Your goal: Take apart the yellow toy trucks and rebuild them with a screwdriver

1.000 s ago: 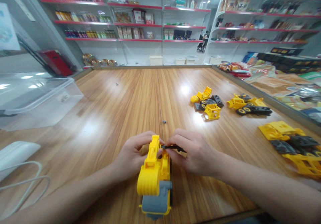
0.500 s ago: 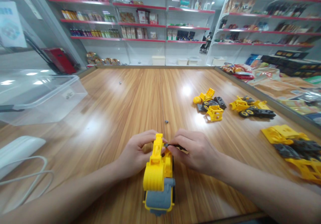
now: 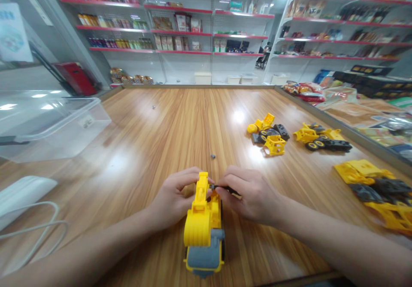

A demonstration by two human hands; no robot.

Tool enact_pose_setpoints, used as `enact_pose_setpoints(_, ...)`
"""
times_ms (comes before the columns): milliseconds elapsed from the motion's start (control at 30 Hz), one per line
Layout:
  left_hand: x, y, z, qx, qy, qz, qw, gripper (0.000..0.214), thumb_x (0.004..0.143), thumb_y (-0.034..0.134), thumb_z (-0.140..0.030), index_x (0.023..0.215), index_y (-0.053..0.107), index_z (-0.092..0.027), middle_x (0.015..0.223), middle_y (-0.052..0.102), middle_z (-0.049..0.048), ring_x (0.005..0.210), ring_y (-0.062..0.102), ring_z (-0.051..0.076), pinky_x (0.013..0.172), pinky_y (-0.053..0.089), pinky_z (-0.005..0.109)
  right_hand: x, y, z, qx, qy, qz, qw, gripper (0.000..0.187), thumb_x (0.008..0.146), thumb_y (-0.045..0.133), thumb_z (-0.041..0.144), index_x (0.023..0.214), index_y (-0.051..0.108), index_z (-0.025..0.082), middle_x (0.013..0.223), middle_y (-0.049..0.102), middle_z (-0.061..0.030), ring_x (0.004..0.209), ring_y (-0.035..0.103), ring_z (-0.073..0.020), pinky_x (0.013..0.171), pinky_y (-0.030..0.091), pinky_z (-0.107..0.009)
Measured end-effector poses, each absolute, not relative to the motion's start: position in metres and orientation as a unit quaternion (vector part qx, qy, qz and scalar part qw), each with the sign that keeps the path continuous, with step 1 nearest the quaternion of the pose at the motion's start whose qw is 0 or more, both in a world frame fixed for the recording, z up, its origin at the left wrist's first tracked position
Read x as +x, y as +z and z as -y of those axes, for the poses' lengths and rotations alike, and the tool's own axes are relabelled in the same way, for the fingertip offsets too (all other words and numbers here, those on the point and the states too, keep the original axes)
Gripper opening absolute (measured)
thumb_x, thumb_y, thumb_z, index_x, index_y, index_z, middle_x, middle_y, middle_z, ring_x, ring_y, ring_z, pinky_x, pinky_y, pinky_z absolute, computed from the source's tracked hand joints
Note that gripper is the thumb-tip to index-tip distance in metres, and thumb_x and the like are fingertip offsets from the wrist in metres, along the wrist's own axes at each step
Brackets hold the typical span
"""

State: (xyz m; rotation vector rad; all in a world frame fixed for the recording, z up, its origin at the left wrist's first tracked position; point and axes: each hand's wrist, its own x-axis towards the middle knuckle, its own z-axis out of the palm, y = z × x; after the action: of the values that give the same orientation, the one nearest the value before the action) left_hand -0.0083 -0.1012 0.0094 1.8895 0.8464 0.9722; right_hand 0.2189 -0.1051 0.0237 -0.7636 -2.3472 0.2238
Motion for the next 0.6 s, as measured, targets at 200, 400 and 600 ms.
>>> enact_pose_setpoints(200,-0.0079,0.0141,0.1019,0.753,0.373,-0.345,0.417,0.014,0.086,0.068,-0.027,0.097,0.071,-0.019,0.089,0.068,0.0044,0.077,0.064,0.016,0.067,0.052,0.026,0.2185,0.0235,0.1056,-0.301,0.106,0.89,0.325,0.013,0.094,0.053,0.022,0.095,0.063,0.014,0.084,0.06,-0.0049,0.074,0.057,-0.0145,0.063,0.045,-0.027)
enact_pose_setpoints(400,-0.007,0.0192,0.1024,0.764,0.374,-0.341,0.4,0.014,0.086,0.067,-0.028,0.096,0.071,-0.019,0.088,0.067,0.0041,0.078,0.065,0.017,0.07,0.053,0.028,0.2205,0.0221,0.1061,-0.292,0.085,0.899,0.315,0.017,0.096,0.051,0.023,0.093,0.065,0.013,0.078,0.06,-0.0041,0.07,0.056,-0.0136,0.06,0.041,-0.026)
enact_pose_setpoints(600,-0.0084,0.0162,0.1024,0.765,0.378,-0.342,0.393,0.013,0.085,0.069,-0.026,0.096,0.071,-0.02,0.09,0.067,0.003,0.077,0.065,0.015,0.074,0.053,0.028,0.2182,0.0232,0.107,-0.29,0.114,0.888,0.339,0.018,0.094,0.055,0.022,0.085,0.067,0.012,0.069,0.061,-0.0012,0.061,0.055,-0.0101,0.055,0.037,-0.024)
